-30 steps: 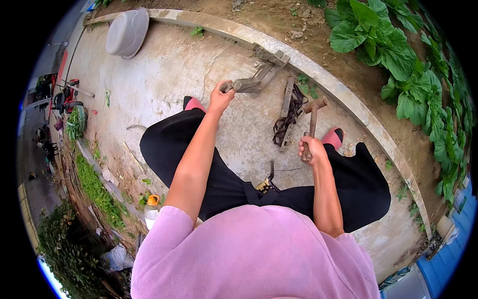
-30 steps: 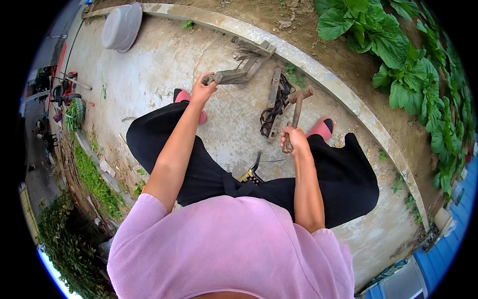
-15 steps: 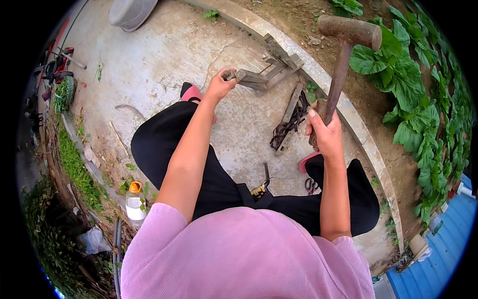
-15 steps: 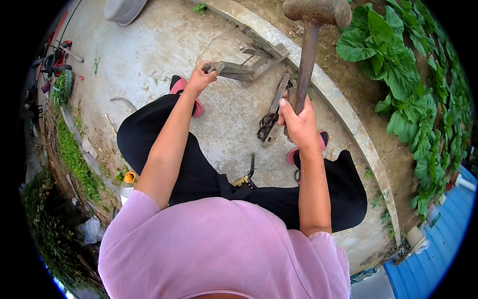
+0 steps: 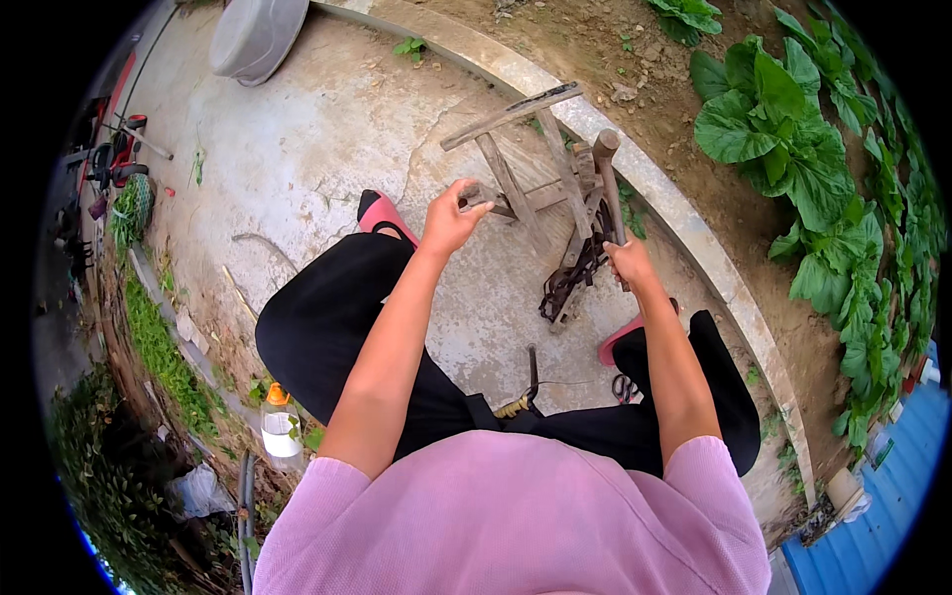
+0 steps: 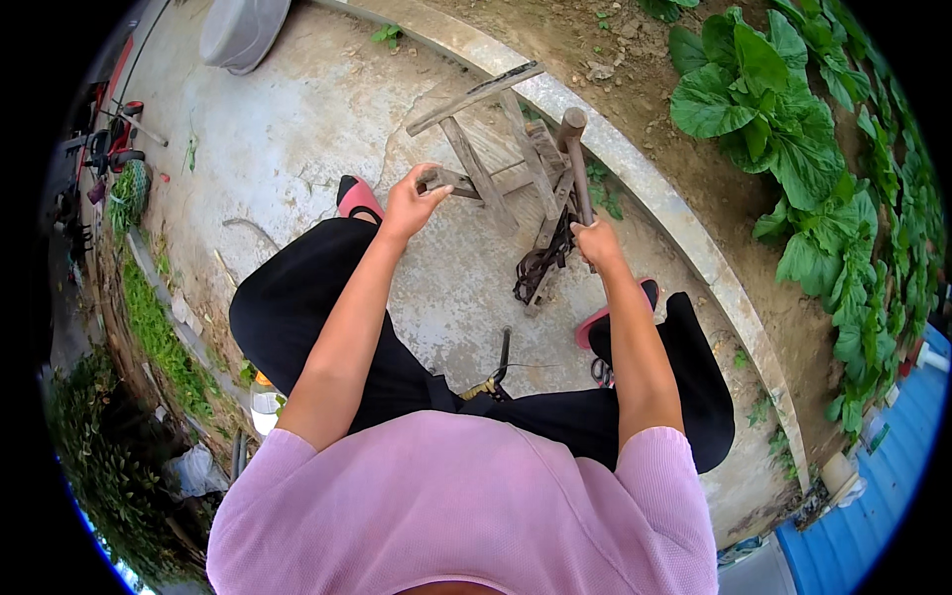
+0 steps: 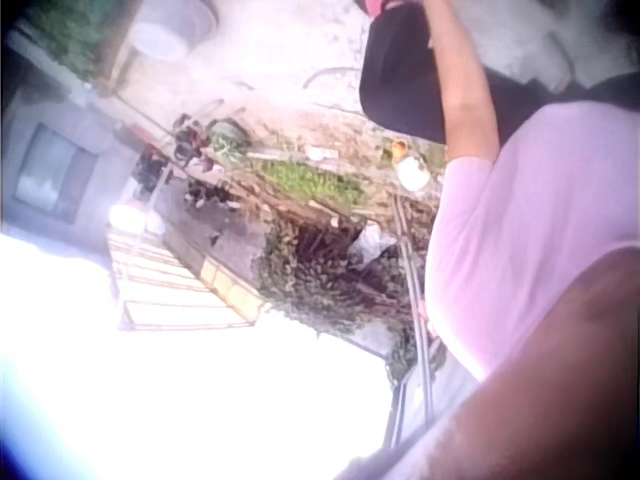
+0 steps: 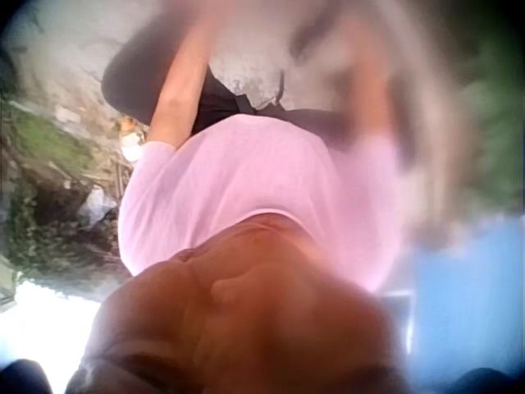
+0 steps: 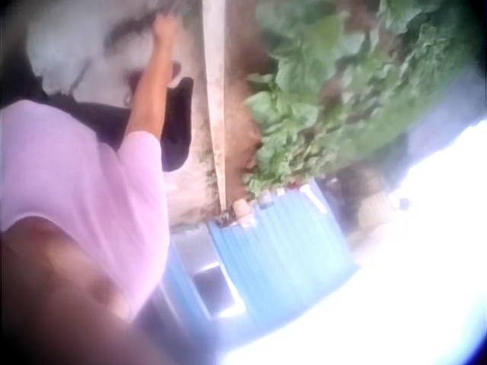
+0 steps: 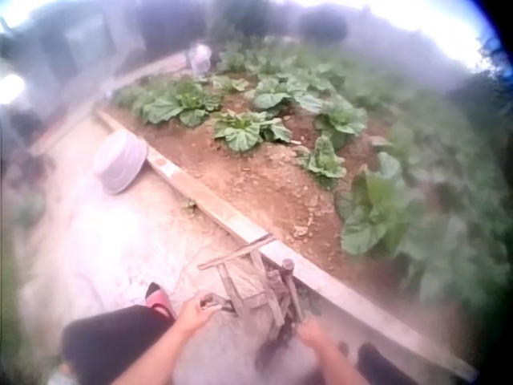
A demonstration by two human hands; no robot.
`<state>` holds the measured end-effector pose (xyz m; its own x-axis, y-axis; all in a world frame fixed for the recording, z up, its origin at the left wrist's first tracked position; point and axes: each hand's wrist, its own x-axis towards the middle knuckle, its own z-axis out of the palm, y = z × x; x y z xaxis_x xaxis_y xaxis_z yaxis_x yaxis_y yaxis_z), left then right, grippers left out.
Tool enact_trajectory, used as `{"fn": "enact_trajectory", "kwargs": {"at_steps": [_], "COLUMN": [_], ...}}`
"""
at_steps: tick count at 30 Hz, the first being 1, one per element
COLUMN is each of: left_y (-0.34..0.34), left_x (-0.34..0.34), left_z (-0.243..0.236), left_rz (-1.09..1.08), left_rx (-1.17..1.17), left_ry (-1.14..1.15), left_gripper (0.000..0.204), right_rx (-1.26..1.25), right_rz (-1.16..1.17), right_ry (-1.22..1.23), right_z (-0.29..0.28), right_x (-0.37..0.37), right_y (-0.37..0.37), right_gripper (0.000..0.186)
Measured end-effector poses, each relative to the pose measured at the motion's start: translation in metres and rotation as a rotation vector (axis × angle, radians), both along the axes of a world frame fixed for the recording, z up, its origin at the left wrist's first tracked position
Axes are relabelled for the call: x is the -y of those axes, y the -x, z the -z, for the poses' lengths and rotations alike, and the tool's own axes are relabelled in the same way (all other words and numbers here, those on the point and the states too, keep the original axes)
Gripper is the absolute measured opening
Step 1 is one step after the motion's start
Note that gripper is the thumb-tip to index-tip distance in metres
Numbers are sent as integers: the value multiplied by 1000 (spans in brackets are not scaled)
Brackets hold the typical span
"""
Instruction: The person retrieves a hammer from a storage area and then sits on the ground to work on a small wooden object. They repeatedly strike the object with the hammer, adjusting its position between strikes.
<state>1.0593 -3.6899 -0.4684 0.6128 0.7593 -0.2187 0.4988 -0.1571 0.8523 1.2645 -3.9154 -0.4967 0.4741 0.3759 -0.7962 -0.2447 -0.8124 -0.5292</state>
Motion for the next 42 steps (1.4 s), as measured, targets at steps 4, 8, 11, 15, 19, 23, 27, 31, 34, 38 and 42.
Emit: {"fn": "enact_trajectory", "kwargs": {"at_steps": [4, 8, 11, 15, 19, 23, 27, 31, 34, 38, 42], "left_y": [-12, -19, 3, 27, 18, 9, -12, -4, -2, 4, 11], "left_x": [-6, -24, -15, 14, 8, 8, 0, 2, 11, 4, 7], "left_z": [-11, 7, 14, -7, -22, -35, -31, -1, 7, 12, 18], "left_rz": [-11, -49, -104, -219, -300, -320, -269, -236, -304, -283, -250], "left_rx": [-18, -53, 49, 211, 262, 334, 316, 228, 273, 291, 270], "left_ry": [4, 37, 182, 334, 401, 411, 243, 218, 221, 229, 178], "left_gripper": [41, 42, 36, 32, 30, 30, 30, 29, 27, 28, 29], "right_rx": [-18, 66, 135, 189, 157, 157, 165, 153, 191, 266, 236], "right_rz": [137, 154, 183, 196, 216, 236, 236, 254, 272, 221, 189], "right_ry": [-226, -373, -441, -528, -597, -587, -575, -582, -576, -619, -570], "right_z": [-31, -63, -89, -116, -132, -133, -132, -129, -135, -138, -88], "right_x": [4, 4, 4, -1, -3, 8, 12, 12, 6, -12, -33], "right_y": [7, -3, -11, -17, -12, -8, -9, -6, -6, -10, -12], "right_gripper": [17, 19, 18, 17, 17, 18, 18, 18, 19, 20, 23]}}
